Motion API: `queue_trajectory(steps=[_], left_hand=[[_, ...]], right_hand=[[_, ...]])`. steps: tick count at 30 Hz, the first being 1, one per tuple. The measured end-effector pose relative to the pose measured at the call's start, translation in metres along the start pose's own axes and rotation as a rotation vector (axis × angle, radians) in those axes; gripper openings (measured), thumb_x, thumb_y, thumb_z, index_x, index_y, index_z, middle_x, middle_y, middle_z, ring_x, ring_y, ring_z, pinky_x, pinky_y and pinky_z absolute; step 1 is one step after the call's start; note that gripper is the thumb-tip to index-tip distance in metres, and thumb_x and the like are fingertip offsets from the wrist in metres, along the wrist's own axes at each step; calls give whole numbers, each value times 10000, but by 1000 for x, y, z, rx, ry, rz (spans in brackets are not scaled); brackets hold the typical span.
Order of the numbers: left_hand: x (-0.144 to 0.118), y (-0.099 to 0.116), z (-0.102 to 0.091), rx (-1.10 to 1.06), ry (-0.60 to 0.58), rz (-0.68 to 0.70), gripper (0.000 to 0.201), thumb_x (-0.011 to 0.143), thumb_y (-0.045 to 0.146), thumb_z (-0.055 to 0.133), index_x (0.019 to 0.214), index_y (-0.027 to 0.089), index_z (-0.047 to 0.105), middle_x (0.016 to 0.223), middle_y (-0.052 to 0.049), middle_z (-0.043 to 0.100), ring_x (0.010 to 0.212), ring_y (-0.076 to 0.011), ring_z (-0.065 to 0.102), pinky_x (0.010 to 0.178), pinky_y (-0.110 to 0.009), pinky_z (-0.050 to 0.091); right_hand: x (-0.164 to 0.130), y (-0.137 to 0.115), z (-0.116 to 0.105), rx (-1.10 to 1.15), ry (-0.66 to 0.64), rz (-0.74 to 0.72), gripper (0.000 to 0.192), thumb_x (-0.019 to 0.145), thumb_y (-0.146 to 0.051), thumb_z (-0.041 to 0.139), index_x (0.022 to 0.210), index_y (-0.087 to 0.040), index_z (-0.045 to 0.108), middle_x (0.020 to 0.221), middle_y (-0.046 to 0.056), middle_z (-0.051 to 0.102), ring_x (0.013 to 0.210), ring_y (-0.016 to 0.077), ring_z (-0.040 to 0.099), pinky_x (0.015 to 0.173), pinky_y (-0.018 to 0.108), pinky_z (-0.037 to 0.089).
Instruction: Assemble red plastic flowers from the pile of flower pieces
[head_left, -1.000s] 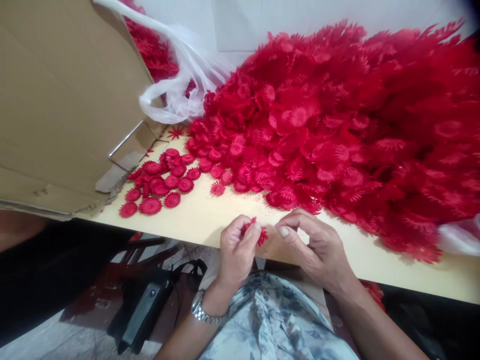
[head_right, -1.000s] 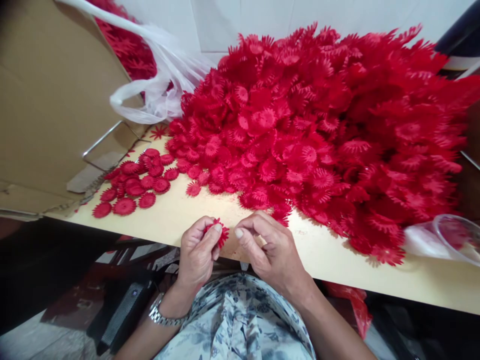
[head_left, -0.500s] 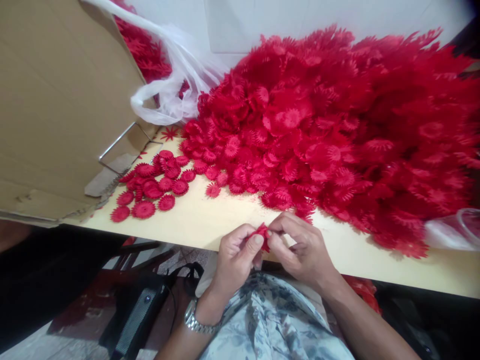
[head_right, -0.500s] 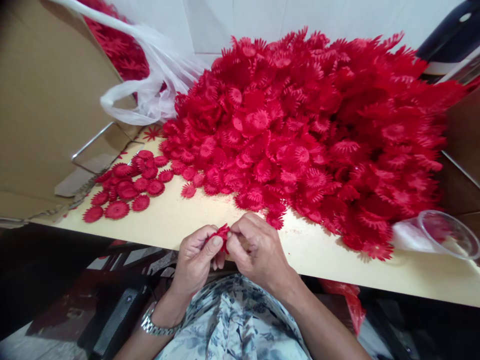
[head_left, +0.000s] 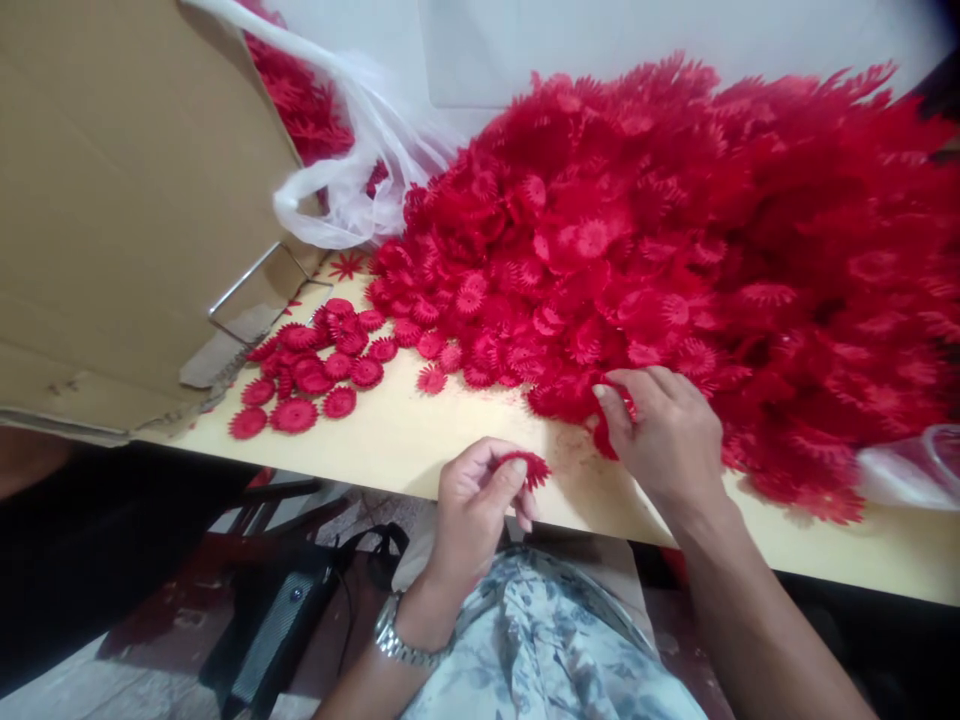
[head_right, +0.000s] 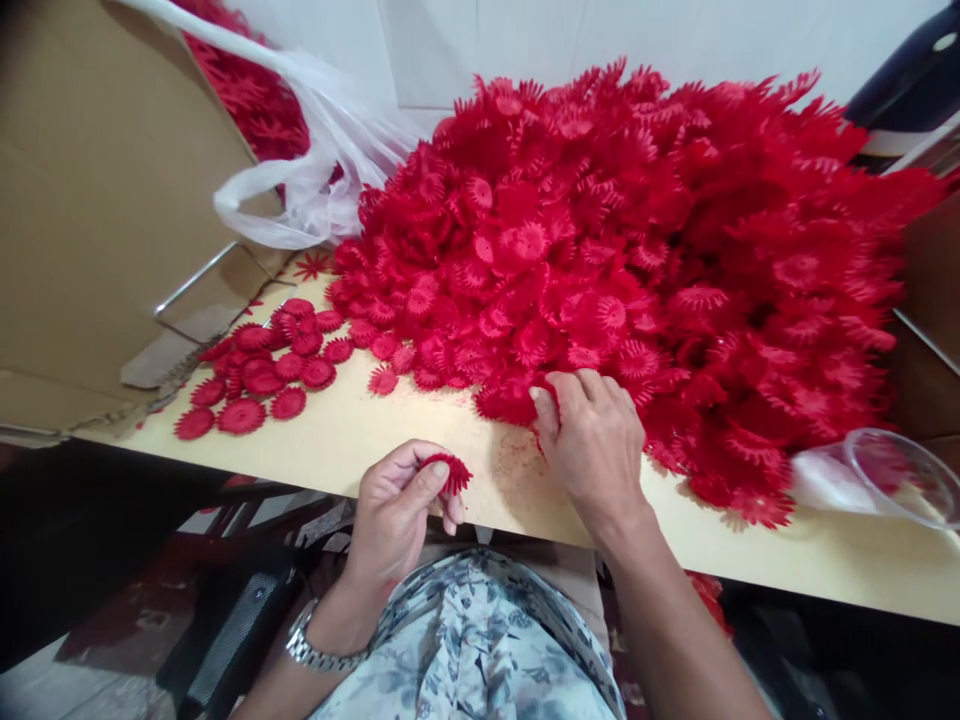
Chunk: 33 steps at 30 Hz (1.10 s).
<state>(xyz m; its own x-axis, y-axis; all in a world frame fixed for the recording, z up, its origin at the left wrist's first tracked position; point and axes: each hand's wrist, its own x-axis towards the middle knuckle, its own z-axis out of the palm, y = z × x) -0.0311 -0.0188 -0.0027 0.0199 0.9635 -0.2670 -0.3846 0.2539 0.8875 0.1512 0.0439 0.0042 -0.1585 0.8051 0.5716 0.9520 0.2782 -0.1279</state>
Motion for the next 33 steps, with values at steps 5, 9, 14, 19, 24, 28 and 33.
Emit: queue_trajectory(steps=[5, 9, 14, 19, 24, 28, 33], left_hand=[[4, -1, 1, 59, 101, -17, 232, 771, 345, 618, 659, 165, 524, 401, 60, 485, 332, -57, 420, 332, -144, 295], [3, -4, 0, 100, 118, 47, 316, 784, 384, 617, 611, 171, 460, 443, 86, 404, 355, -27, 346, 349, -137, 256], [3, -6, 0, 125, 92, 86, 426, 763, 459, 630, 541, 167, 415, 477, 77, 345, 396, -34, 294, 342, -154, 233], [0, -7, -2, 92, -37, 61, 380, 841, 475, 523, 625, 164, 497, 488, 60, 417, 391, -43, 369, 359, -161, 269], [-6, -10, -5, 61, -30, 97, 283, 847, 386, 558, 674, 164, 531, 467, 52, 495, 393, -47, 435, 383, -150, 306], [-8, -9, -7, -15, 52, 112, 237, 830, 353, 583, 699, 156, 569, 479, 40, 541, 398, -64, 479, 375, -154, 348], [-4, -2, -3, -135, 46, 3, 227, 764, 358, 637, 733, 136, 602, 560, 9, 606, 410, -99, 529, 361, -199, 420]], right_hand=[[-8, -14, -12, 235, 14, 4, 168, 879, -271, 509, 919, -169, 636, 828, 66, 655, 741, 177, 607, 653, 283, 490], [-12, -39, -27, 565, -105, -37, 116, 885, -215, 501, 876, -184, 612, 767, 39, 632, 683, 135, 587, 598, 236, 472], [-14, -57, -25, 830, -349, -83, 97, 866, -250, 552, 802, -183, 581, 706, 26, 598, 652, 133, 558, 578, 240, 447], [-17, -59, -21, 921, -395, 2, 111, 857, -170, 511, 760, -177, 564, 664, 2, 574, 610, 111, 537, 563, 224, 418], [-18, -55, -22, 846, -256, 171, 156, 834, -169, 501, 688, -182, 556, 608, -19, 536, 558, 105, 501, 527, 226, 388], [-10, -28, -13, 582, 35, 328, 114, 838, -217, 513, 748, -191, 579, 640, 2, 554, 557, 131, 508, 531, 258, 406], [-5, -2, -7, 218, -10, 101, 233, 859, -267, 516, 1047, -174, 620, 940, 113, 633, 894, 250, 581, 778, 378, 460]])
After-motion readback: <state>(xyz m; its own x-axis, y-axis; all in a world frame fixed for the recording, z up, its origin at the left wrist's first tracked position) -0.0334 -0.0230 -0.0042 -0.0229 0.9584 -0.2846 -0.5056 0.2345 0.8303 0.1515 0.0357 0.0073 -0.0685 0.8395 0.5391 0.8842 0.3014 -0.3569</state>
